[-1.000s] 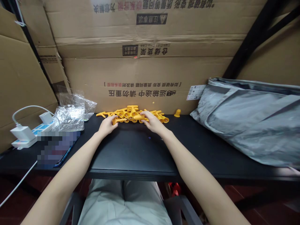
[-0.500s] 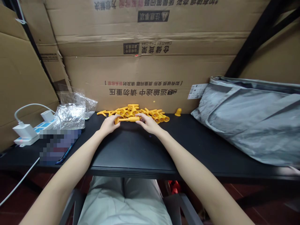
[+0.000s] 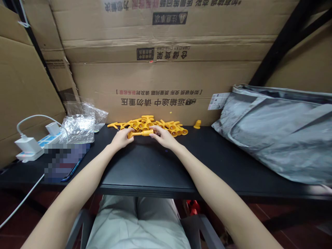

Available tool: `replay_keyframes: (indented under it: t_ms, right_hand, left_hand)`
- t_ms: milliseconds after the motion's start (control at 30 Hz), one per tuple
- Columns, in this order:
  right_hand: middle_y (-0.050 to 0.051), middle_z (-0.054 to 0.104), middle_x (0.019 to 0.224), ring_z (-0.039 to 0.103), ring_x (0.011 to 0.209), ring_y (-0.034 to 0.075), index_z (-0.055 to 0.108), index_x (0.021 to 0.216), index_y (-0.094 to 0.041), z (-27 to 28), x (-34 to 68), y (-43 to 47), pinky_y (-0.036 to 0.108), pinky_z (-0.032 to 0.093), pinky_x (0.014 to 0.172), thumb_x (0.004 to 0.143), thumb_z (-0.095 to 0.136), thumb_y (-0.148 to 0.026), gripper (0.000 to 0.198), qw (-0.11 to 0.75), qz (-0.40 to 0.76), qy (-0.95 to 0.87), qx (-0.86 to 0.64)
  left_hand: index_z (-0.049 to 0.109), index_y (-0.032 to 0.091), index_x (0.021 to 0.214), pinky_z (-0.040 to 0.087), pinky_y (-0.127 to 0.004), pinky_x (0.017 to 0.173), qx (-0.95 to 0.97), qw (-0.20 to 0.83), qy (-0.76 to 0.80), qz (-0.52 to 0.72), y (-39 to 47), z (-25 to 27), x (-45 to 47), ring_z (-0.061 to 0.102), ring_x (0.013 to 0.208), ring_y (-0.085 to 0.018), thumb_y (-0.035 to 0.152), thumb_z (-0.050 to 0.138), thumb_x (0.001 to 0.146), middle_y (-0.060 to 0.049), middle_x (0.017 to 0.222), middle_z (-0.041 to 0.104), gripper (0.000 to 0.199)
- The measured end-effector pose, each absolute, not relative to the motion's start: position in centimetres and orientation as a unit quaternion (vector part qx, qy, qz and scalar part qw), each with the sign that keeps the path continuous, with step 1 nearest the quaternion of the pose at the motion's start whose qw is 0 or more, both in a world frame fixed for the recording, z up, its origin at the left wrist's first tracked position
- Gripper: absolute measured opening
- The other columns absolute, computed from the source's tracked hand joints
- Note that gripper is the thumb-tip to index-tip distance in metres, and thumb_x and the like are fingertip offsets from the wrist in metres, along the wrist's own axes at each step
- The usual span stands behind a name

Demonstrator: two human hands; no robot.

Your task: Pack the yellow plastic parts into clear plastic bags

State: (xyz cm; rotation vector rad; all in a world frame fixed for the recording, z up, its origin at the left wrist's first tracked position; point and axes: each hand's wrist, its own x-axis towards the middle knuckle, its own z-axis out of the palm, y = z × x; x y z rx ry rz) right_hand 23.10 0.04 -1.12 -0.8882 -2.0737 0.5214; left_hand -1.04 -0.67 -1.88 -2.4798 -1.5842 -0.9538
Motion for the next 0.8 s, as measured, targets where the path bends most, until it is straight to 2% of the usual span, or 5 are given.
replay_keyframes:
  t_ms: [200, 300, 500, 667, 800]
  right_hand:
    - [0.001, 0.062, 0.072, 0.063, 0.060, 0.017, 0.055, 0.102, -0.020, -2.0, 22.6, 0.7, 0.041, 0.052, 0.074, 0.087, 0.050, -0.039, 0.024, 0.423, 0.271, -0.778, -0.377]
    - [0.002, 0.063, 0.075, 0.064, 0.059, 0.015, 0.054, 0.099, -0.020, -2.3, 22.4, 1.0, 0.038, 0.054, 0.070, 0.086, 0.051, -0.042, 0.025, 0.435, 0.311, -0.748, -0.393]
    - [0.003, 0.065, 0.086, 0.068, 0.075, 0.017, 0.048, 0.100, -0.021, -1.9, 22.6, 0.8, 0.035, 0.055, 0.073, 0.074, 0.068, -0.033, 0.035, 0.428, 0.415, -0.722, -0.350]
    - [0.003, 0.067, 0.076, 0.066, 0.059, 0.015, 0.051, 0.092, -0.018, -1.3, 22.8, 0.4, 0.030, 0.053, 0.061, 0.078, 0.064, -0.043, 0.031, 0.420, 0.420, -0.713, -0.373]
    - [0.005, 0.068, 0.065, 0.061, 0.047, 0.011, 0.051, 0.077, -0.016, -1.2, 22.5, 0.1, 0.022, 0.047, 0.049, 0.083, 0.054, -0.054, 0.038, 0.405, 0.428, -0.700, -0.403]
  left_hand:
    - [0.062, 0.020, 0.107, 0.047, -0.031, 0.088, -0.804, 0.047, -0.513, -0.298, -1.0, -1.5, -0.7, 0.063, 0.096, -0.021, 0.019, 0.058, 0.074, -0.006, 0.105, 0.068, 0.034]
    - [0.062, 0.022, 0.107, 0.047, -0.030, 0.087, -0.799, 0.056, -0.521, -0.294, -1.0, -1.7, -0.6, 0.063, 0.097, -0.021, 0.019, 0.059, 0.074, -0.005, 0.105, 0.068, 0.033]
    - [0.062, 0.021, 0.106, 0.048, -0.030, 0.087, -0.794, 0.053, -0.532, -0.288, -0.7, -1.9, -0.6, 0.063, 0.097, -0.021, 0.019, 0.059, 0.073, -0.006, 0.105, 0.068, 0.033]
    - [0.062, 0.021, 0.106, 0.048, -0.030, 0.087, -0.794, 0.063, -0.521, -0.305, -0.9, -1.9, -0.7, 0.063, 0.096, -0.020, 0.019, 0.058, 0.074, -0.005, 0.103, 0.068, 0.031]
    - [0.061, 0.021, 0.106, 0.048, -0.030, 0.087, -0.794, 0.075, -0.515, -0.315, -1.1, -1.9, -0.5, 0.063, 0.096, -0.020, 0.020, 0.059, 0.074, -0.006, 0.104, 0.068, 0.032]
